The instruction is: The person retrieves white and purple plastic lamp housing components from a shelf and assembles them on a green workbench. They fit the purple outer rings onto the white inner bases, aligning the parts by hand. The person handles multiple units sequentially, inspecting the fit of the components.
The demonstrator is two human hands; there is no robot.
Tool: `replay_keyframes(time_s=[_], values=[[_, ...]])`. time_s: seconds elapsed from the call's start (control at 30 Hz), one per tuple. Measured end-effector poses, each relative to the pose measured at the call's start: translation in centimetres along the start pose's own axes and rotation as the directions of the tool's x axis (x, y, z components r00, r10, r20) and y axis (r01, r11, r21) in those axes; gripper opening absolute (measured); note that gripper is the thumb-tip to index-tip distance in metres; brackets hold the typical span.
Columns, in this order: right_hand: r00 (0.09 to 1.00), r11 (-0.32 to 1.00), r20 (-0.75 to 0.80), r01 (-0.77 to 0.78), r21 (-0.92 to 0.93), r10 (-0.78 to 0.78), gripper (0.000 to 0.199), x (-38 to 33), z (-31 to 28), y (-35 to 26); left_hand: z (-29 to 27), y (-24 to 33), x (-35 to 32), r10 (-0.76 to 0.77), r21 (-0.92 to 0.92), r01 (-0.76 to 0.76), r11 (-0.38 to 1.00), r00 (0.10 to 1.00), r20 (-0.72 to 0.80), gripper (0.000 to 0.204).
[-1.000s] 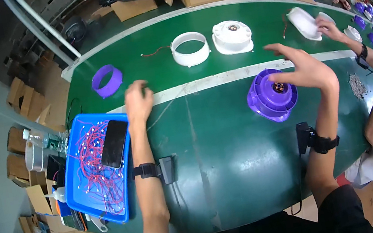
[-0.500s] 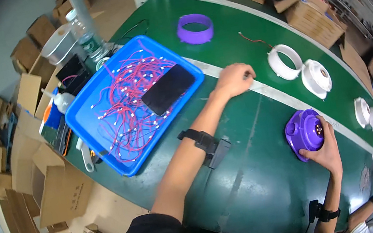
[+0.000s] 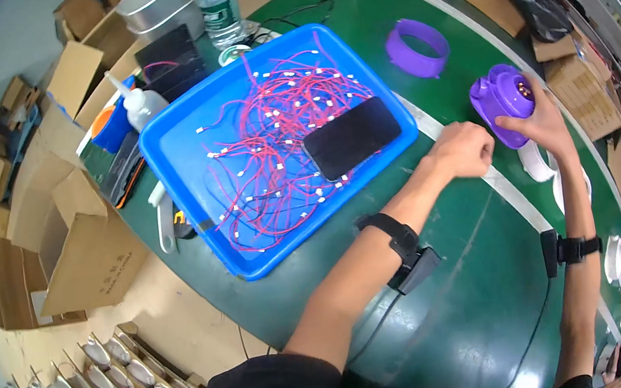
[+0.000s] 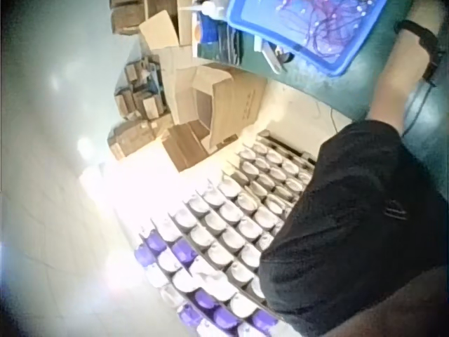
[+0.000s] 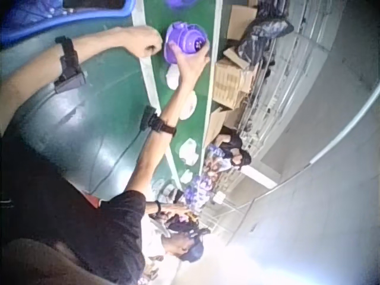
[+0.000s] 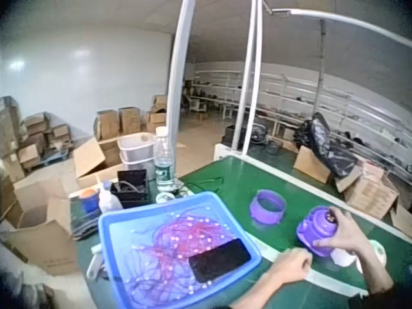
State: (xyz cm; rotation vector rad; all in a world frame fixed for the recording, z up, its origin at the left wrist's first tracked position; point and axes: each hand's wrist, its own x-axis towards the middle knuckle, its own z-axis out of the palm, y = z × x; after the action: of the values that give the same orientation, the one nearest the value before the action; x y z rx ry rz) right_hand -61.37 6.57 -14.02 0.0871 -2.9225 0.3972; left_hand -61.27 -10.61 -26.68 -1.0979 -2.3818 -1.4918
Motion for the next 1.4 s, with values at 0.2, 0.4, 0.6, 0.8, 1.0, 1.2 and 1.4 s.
replay_keyframes(time_s=[0.2,0.4,0.6,0.8,1.0,1.2,1.4], values=[[0.99,0.996,0.142,0.002,0.086,-0.014,0.117,6.9,7.1,-2.3,0.2,-0.1,-0.1,0.006,0.013,-0.006,1.0,1.0,-0.005,0.009],[0.973,0.948,-0.061,0.232,0.22,-0.224,0.082,8.3,10.0,-5.3,0.4,0.3,0.1,-0.015,0.008,0.015,1.0,1.0,0.013,0.011],[0.935,0.911,-0.189,0.339,0.234,-0.3,0.04,3.4,6.0,-4.7,0.2,-0.1,-0.1,-0.039,0.014,0.039,0.999,0.999,0.011,0.011],[0.993,0.86,0.106,-0.015,0.511,-0.046,0.024,-10.9,1.3,0.6,0.4,-0.5,0.3,-0.021,-0.007,0.022,1.0,0.996,0.089,0.013],[0.958,0.9,0.221,-0.252,0.356,0.182,0.025,-30.9,-2.1,1.7,-0.2,-1.7,0.6,0.005,-0.024,-0.003,1.0,0.994,0.111,0.016],[0.815,0.867,-0.297,-0.483,0.124,0.497,0.024,-52.2,0.0,0.0,-0.1,-1.2,1.3,0.048,-0.001,-0.048,0.999,0.988,0.147,0.015],[0.615,0.857,-0.629,-0.487,0.17,0.475,0.011,-55.8,1.4,0.7,0.9,-5.3,2.3,0.185,-0.038,-0.181,0.983,0.962,0.201,0.019]])
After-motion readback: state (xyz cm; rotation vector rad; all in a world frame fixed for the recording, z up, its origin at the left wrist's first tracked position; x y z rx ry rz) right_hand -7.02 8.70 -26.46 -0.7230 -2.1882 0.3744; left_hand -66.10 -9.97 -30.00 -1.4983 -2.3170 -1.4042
